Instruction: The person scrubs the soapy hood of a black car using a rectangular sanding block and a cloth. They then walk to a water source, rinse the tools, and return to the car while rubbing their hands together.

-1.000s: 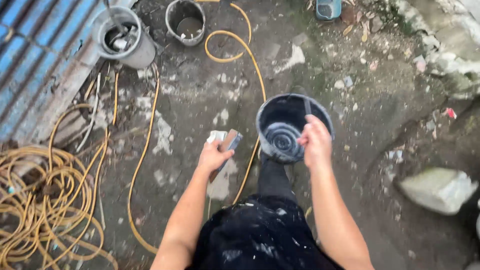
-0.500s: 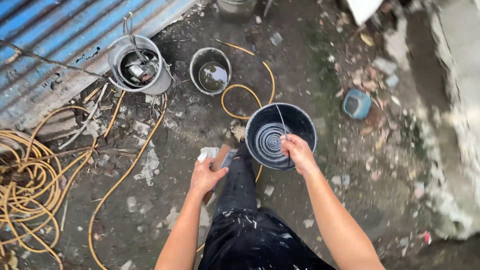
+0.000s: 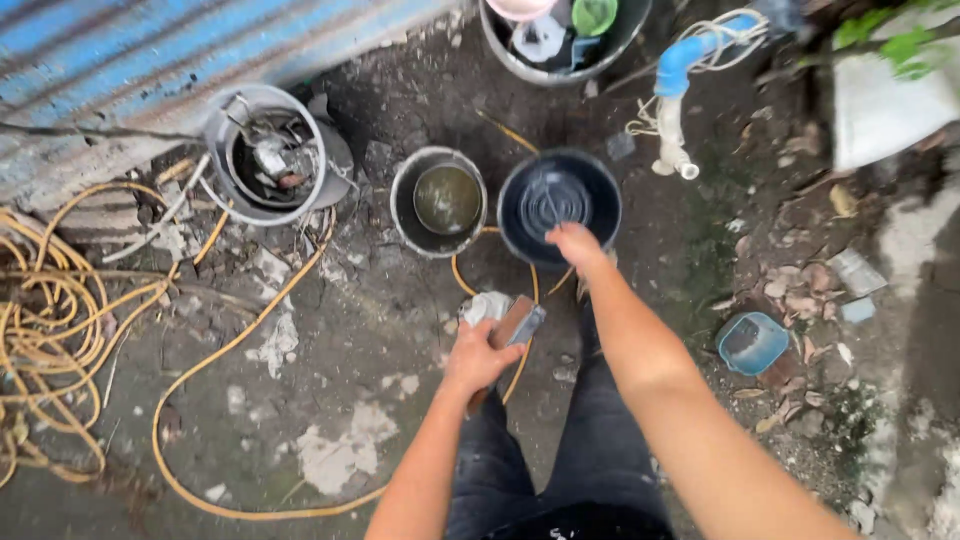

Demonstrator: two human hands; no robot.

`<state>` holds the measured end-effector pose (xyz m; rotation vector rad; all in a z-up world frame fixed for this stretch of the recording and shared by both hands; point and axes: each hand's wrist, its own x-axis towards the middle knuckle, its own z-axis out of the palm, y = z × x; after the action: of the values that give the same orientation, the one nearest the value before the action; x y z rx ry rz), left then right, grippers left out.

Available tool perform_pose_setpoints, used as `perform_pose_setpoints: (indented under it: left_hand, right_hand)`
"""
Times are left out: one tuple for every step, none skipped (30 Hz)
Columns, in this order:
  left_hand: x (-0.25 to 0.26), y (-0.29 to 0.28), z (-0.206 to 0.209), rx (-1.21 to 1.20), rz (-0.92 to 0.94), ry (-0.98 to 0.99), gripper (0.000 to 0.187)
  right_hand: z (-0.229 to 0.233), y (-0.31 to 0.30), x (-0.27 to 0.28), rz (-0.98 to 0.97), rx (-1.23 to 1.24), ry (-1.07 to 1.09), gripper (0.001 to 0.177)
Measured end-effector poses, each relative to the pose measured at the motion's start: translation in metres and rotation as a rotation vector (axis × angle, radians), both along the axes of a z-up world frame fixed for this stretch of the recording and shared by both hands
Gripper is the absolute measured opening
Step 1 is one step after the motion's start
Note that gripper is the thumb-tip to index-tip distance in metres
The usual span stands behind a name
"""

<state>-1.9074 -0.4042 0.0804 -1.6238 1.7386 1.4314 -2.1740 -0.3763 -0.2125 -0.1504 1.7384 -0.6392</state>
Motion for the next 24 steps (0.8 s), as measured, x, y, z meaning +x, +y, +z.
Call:
perform_pose_setpoints:
  left_hand:
    - [-0.019,-0.002,-0.014,0.001,0.041,-0.012,0.071]
    - [-0.037,-0.004,-0.027,0.002,0.082,-0.024,0.072]
    - [-0.048,-0.005,-0.044,0.013,0.105,-0.046,0.072]
    - [-0.059,-0.005,-0.059,-0.010,0.111,-0.032,0.071]
    - [-0.068,0.007,-0.071,-0.024,0.111,-0.007,0.069]
    - [-0.079,0.007,-0.078,-0.002,0.129,-0.019,0.069]
    - [-0.098,-0.002,-0.089,-0.012,0.191,-0.019,0.072]
    - [-0.116,-0.012,-0.098,-0.021,0.253,-0.020,0.074]
    - [-0.128,-0.018,-0.104,-0.012,0.277,-0.025,0.074]
    - [-0.139,-0.022,-0.110,-0.034,0.282,-0.010,0.075]
    - [-0.152,-0.031,-0.119,-0.065,0.282,0.009,0.076]
    - [-0.165,-0.041,-0.130,-0.064,0.301,0.010,0.076]
    - [-0.178,-0.048,-0.140,-0.037,0.232,0.002,0.075]
    - [-0.191,-0.054,-0.151,-0.010,0.162,-0.006,0.074]
    - [-0.204,-0.060,-0.164,-0.001,0.178,-0.002,0.074]
    - [-0.216,-0.066,-0.178,-0.008,0.109,-0.007,0.074]
    - [-0.228,-0.076,-0.192,-0.023,0.035,-0.010,0.073]
    - [-0.240,-0.088,-0.177,-0.021,0.046,-0.002,0.073]
    - [-0.253,-0.105,-0.163,0.062,0.064,-0.035,0.072]
    - [-0.265,-0.122,-0.149,0.145,0.082,-0.066,0.071]
    - [-0.273,-0.128,-0.146,0.146,0.088,-0.055,0.071]
    - [-0.280,-0.134,-0.144,0.153,0.050,-0.061,0.073]
    - [-0.286,-0.139,-0.141,0.161,0.014,-0.072,0.075]
    - [-0.292,-0.140,-0.142,0.163,0.022,-0.067,0.075]
  right_hand:
    - [-0.033,-0.017,-0.020,0.090,-0.068,-0.017,0.034]
    - [-0.065,-0.035,-0.038,0.180,-0.137,-0.033,0.038]
    - [-0.060,-0.049,-0.044,0.201,-0.127,-0.057,0.038]
    - [-0.053,-0.062,-0.049,0.208,-0.124,-0.064,0.041]
    - [-0.041,-0.060,-0.056,0.210,-0.111,-0.061,0.048]
    - [-0.021,-0.051,-0.059,0.227,-0.090,-0.074,0.048]
    - [-0.001,-0.059,-0.073,0.302,-0.165,-0.061,0.046]
    - [0.020,-0.067,-0.085,0.376,-0.241,-0.050,0.045]
    - [0.057,-0.055,-0.096,0.399,-0.232,-0.058,0.045]
    - [0.095,-0.043,-0.106,0.309,-0.167,-0.200,0.047]
    - [0.132,-0.035,-0.119,0.213,-0.107,-0.333,0.048]
    - [0.161,-0.027,-0.138,0.231,-0.104,-0.332,0.048]
    - [0.192,-0.014,-0.156,0.209,-0.158,-0.353,0.050]
    - [0.223,-0.002,-0.174,0.187,-0.212,-0.374,0.051]
    - [0.245,-0.005,-0.185,0.201,-0.200,-0.372,0.051]
    - [0.267,-0.009,-0.194,0.127,-0.246,-0.411,0.051]
    - [0.288,-0.014,-0.202,0.050,-0.299,-0.448,0.052]
    - [0.290,-0.016,-0.203,0.061,-0.294,-0.442,0.052]
    - [0.291,-0.020,-0.205,0.024,-0.299,-0.422,0.051]
    - [0.292,-0.025,-0.206,-0.013,-0.303,-0.402,0.051]
    - [0.291,-0.026,-0.206,-0.005,-0.301,-0.392,0.051]
    - [0.289,-0.027,-0.205,-0.002,-0.267,-0.354,0.050]
    - [0.287,-0.027,-0.204,0.002,-0.233,-0.323,0.050]
    - [0.291,-0.031,-0.206,0.010,-0.229,-0.319,0.050]
